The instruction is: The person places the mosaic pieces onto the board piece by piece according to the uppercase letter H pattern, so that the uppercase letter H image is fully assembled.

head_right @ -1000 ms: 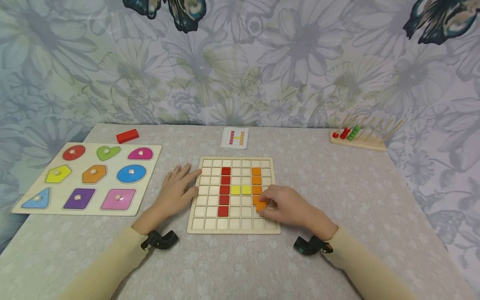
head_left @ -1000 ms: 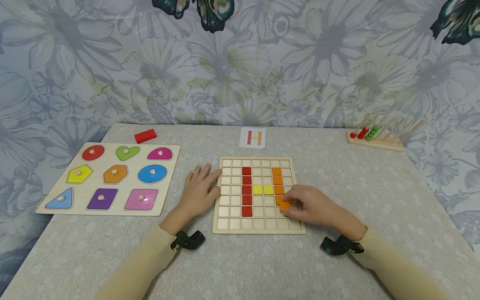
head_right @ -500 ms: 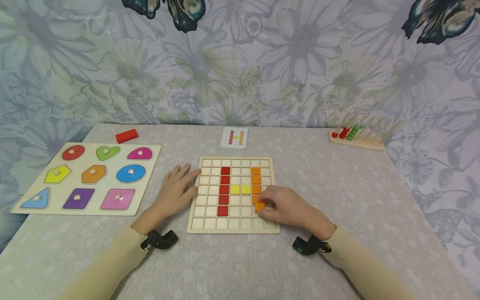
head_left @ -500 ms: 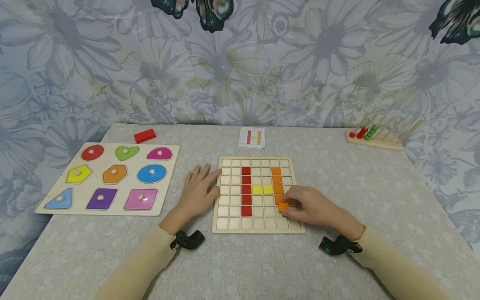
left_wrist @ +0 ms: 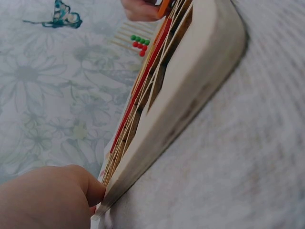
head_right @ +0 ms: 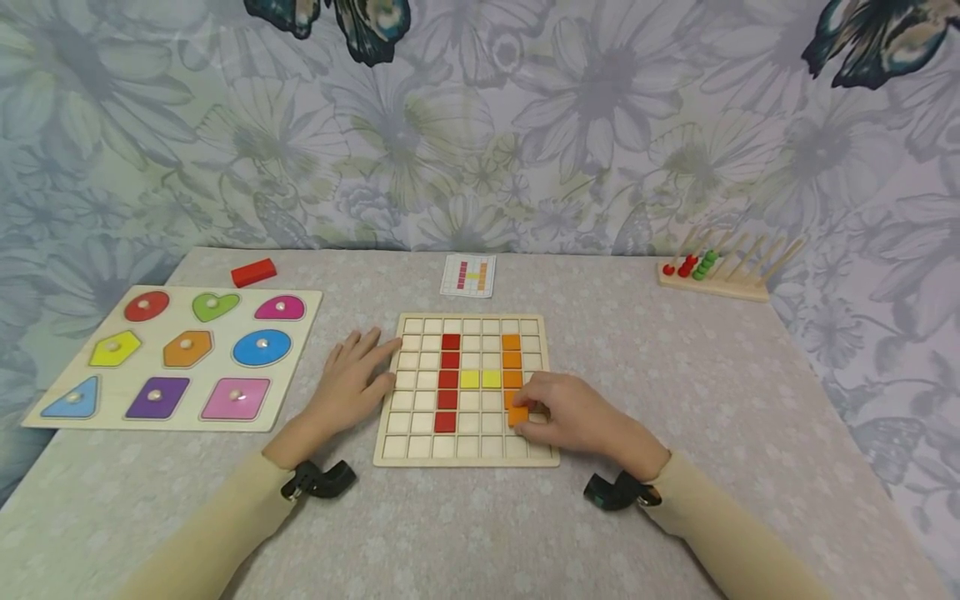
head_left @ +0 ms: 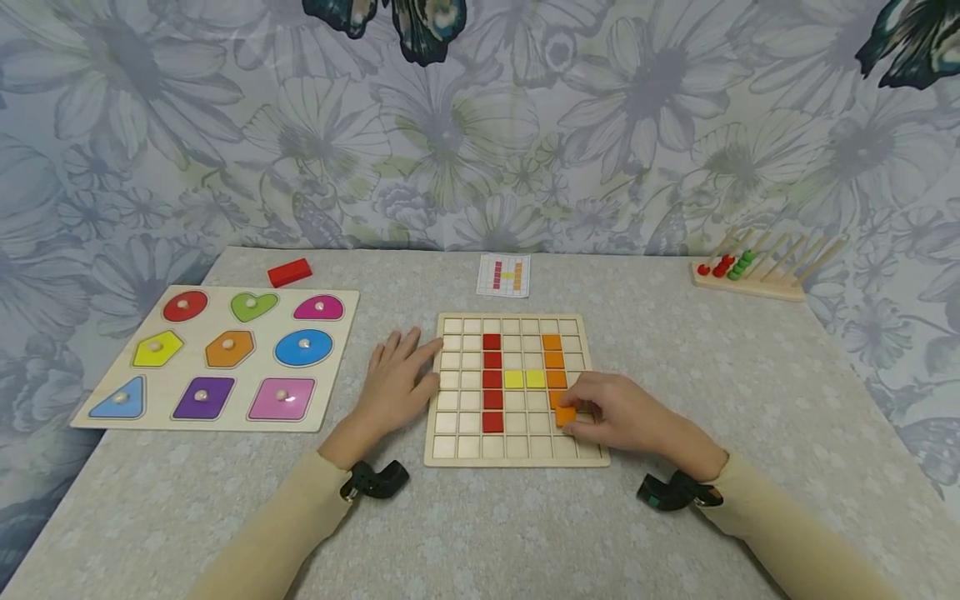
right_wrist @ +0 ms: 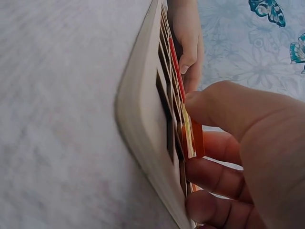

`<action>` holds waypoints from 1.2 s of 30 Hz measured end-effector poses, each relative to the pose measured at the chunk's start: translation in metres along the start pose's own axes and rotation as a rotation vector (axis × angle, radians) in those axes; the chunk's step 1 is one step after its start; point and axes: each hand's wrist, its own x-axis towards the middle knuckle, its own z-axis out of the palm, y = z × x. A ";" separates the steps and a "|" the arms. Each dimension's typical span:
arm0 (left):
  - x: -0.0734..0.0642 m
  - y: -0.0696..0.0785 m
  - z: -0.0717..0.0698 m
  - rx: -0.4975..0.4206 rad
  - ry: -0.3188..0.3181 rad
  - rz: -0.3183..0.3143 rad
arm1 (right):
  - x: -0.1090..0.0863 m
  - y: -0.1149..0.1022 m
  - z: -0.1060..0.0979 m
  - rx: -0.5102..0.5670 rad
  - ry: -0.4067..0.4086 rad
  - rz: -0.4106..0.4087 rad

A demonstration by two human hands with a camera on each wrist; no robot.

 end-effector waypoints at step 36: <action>0.000 -0.001 0.001 0.012 0.008 0.002 | 0.000 0.000 0.008 0.019 0.037 -0.038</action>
